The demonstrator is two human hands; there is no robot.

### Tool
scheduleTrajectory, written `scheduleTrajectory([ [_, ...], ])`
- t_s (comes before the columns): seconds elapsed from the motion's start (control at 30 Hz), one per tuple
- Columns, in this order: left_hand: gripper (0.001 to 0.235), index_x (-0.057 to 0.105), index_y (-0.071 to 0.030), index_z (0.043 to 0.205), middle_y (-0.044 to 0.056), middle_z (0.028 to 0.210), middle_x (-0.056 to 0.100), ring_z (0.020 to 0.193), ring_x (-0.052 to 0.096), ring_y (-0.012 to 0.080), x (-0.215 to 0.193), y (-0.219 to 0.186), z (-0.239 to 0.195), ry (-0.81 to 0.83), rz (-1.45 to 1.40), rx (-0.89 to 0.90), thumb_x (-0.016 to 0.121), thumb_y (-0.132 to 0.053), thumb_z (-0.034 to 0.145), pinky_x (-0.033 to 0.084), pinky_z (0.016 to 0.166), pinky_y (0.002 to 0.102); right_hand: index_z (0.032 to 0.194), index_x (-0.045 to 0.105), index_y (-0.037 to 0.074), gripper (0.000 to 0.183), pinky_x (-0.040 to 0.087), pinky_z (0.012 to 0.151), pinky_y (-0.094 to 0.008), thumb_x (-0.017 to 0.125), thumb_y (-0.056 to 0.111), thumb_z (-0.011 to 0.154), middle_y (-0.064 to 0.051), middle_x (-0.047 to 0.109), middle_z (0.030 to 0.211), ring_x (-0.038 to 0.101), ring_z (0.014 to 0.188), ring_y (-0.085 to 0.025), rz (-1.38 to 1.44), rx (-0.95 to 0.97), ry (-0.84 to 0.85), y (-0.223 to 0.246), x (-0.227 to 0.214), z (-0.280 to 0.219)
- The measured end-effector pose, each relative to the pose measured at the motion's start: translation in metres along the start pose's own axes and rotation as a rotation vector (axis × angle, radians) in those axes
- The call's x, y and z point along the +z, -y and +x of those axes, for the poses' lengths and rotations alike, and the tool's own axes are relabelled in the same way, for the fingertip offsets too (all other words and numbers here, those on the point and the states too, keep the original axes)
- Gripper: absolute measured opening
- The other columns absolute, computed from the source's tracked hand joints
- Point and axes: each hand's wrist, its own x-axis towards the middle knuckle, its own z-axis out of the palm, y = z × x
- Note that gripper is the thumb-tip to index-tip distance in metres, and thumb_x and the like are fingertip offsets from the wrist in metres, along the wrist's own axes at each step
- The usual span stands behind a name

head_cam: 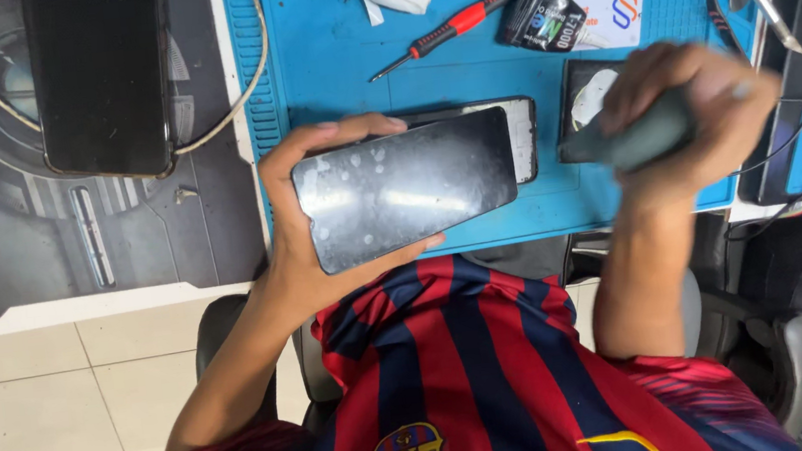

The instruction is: The person applies adhesive to a smartphone battery, places the battery into the phone chassis, and uses a UV light to cure the adhesive. They then press the phone's edges to secure the assembly.

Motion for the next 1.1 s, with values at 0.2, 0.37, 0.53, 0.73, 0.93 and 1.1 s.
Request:
scheduleTrajectory([
  [0.2, 0.108, 0.021, -0.016, 0.149, 0.021, 0.138, 0.056, 0.131, 0.059, 0.0270, -0.002, -0.001, 0.000, 0.001, 0.083, 0.018, 0.100, -0.004, 0.076, 0.053, 0.113, 0.041, 0.122, 0.053, -0.007, 0.027, 0.055, 0.074, -0.036, 0.067, 0.011, 0.108, -0.018, 0.064, 0.113, 0.067, 0.086, -0.029, -0.695, 0.173, 0.310, 0.024, -0.054, 0.028],
  [0.37, 0.101, 0.025, -0.016, 0.145, 0.021, 0.141, 0.057, 0.133, 0.060, 0.0277, 0.000, -0.004, 0.002, -0.004, 0.008, -0.033, 0.098, -0.001, 0.077, 0.055, 0.113, 0.040, 0.135, 0.050, 0.000, 0.068, 0.054, 0.089, -0.048, 0.091, 0.024, 0.087, -0.022, 0.067, 0.111, 0.067, 0.107, -0.037, -1.175, 0.305, 0.585, 0.030, -0.055, 0.037],
  [0.53, 0.096, 0.027, -0.015, 0.140, 0.021, 0.140, 0.059, 0.134, 0.059, 0.0275, 0.000, -0.007, 0.001, -0.024, 0.041, -0.050, 0.097, 0.001, 0.077, 0.053, 0.115, 0.040, 0.146, 0.047, 0.003, 0.102, 0.050, 0.102, -0.050, 0.096, 0.037, 0.063, -0.020, 0.051, 0.144, 0.050, 0.134, -0.041, -0.912, 0.004, 0.665, 0.059, -0.019, 0.027],
  [0.73, 0.093, 0.027, -0.015, 0.136, 0.020, 0.140, 0.059, 0.135, 0.058, 0.0250, 0.001, -0.007, -0.004, -0.041, 0.047, -0.052, 0.097, 0.002, 0.078, 0.051, 0.118, 0.039, 0.155, 0.037, 0.006, 0.114, 0.038, 0.116, -0.053, 0.095, 0.040, 0.063, -0.016, 0.054, 0.146, 0.049, 0.135, -0.042, -0.653, -0.168, 0.921, 0.050, 0.023, 0.041],
  [0.93, 0.097, 0.028, -0.014, 0.143, 0.018, 0.145, 0.058, 0.139, 0.055, 0.0250, -0.002, -0.011, -0.004, -0.021, 0.084, -0.073, 0.100, -0.005, 0.078, 0.049, 0.121, 0.040, 0.158, 0.033, 0.008, 0.115, 0.041, 0.109, -0.050, 0.094, 0.035, 0.064, -0.015, 0.066, 0.134, 0.055, 0.130, -0.039, -0.617, -0.073, 1.026, 0.048, 0.031, 0.050],
  [1.1, 0.120, 0.025, -0.012, 0.161, 0.019, 0.158, 0.046, 0.143, 0.048, 0.0303, -0.025, -0.051, 0.020, 0.098, 0.326, -0.017, 0.097, -0.032, 0.067, 0.034, 0.126, 0.044, 0.158, 0.032, 0.006, 0.114, 0.038, 0.114, -0.051, 0.094, 0.034, 0.067, -0.015, 0.070, 0.130, 0.054, 0.134, -0.040, -0.611, -0.204, 0.925, 0.045, 0.022, 0.043],
])
